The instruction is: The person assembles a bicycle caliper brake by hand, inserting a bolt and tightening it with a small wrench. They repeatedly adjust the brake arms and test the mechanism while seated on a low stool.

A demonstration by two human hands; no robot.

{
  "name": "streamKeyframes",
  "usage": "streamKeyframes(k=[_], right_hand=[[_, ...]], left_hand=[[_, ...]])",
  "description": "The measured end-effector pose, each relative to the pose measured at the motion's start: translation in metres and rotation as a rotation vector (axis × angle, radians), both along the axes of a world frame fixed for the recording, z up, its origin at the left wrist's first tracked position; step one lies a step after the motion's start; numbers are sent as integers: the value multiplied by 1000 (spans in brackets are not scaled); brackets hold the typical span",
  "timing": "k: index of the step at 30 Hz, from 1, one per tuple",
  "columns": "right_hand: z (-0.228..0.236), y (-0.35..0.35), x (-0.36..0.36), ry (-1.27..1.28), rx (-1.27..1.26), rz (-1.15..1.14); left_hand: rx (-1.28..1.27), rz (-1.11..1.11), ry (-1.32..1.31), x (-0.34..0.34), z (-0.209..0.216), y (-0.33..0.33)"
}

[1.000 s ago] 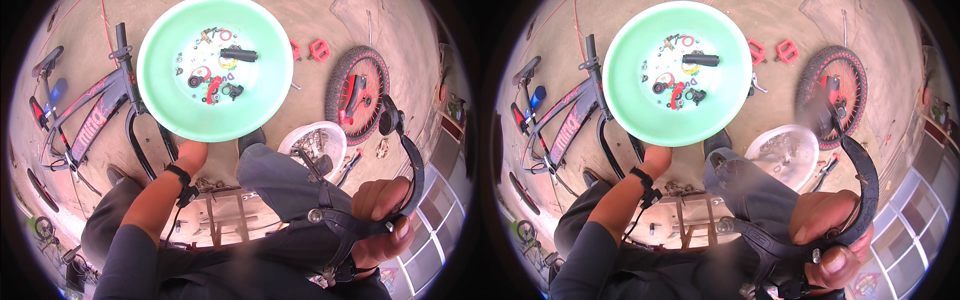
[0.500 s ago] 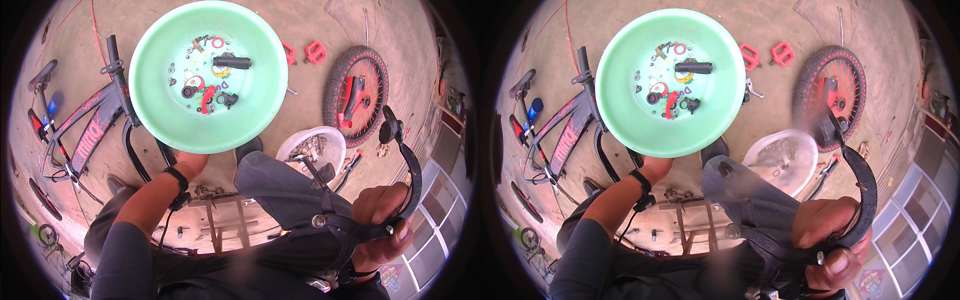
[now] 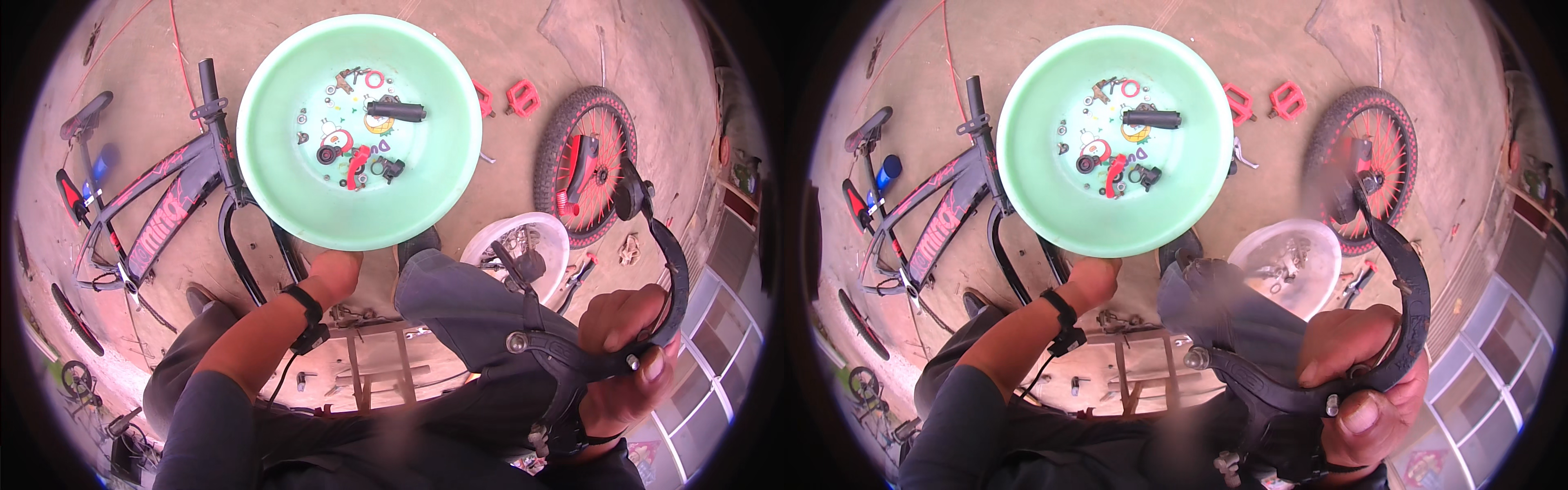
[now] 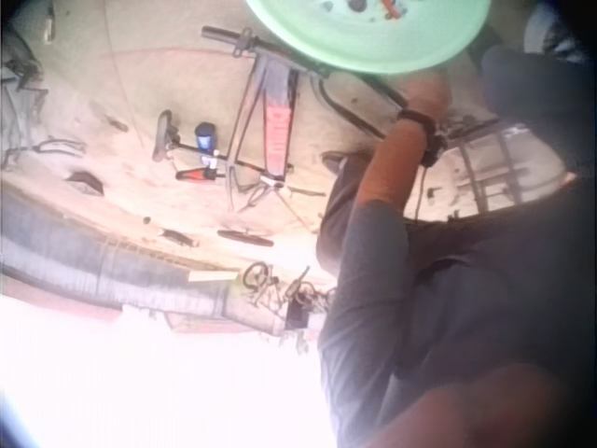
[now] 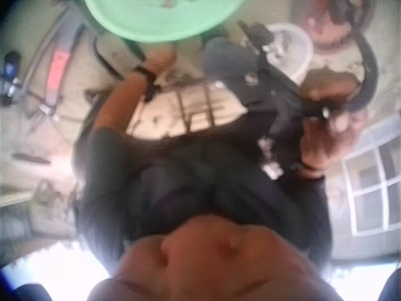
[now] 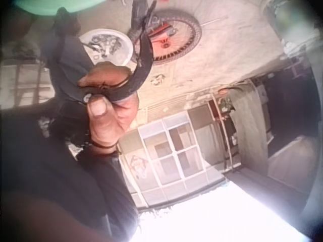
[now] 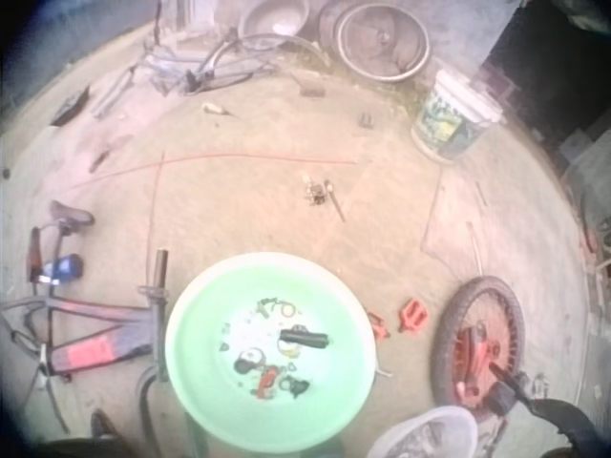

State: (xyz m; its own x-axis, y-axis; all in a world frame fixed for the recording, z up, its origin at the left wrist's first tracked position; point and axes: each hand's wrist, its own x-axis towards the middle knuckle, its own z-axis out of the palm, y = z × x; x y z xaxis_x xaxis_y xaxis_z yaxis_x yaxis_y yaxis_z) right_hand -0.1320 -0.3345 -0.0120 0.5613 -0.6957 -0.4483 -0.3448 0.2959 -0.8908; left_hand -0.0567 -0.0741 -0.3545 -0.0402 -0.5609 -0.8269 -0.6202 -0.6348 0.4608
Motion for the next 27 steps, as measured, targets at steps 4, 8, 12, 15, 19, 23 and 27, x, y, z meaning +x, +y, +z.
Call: streamKeyframes(k=[4,8,12,15,19,23,27], right_hand=[[11,13,-7,64,-29,140],[15,25,-13,59,-215,430],[21,45,-18,-70,-239,498],[30,61,-21,12,-280,634],[31,92,-18,16,-375,779],[34,131,-12,-116,-264,832],[39,155,-4,-164,-185,884]], left_hand=[[-293,119,20,-16,26,6],[-460,221,41,-17,54,17],[-469,330,-8,17,106,41],[-377,532,-23,51,162,62],[-350,1104,280,70,255,96],[-572,1334,329,58,334,132],[-736,1466,428,39,361,140]])
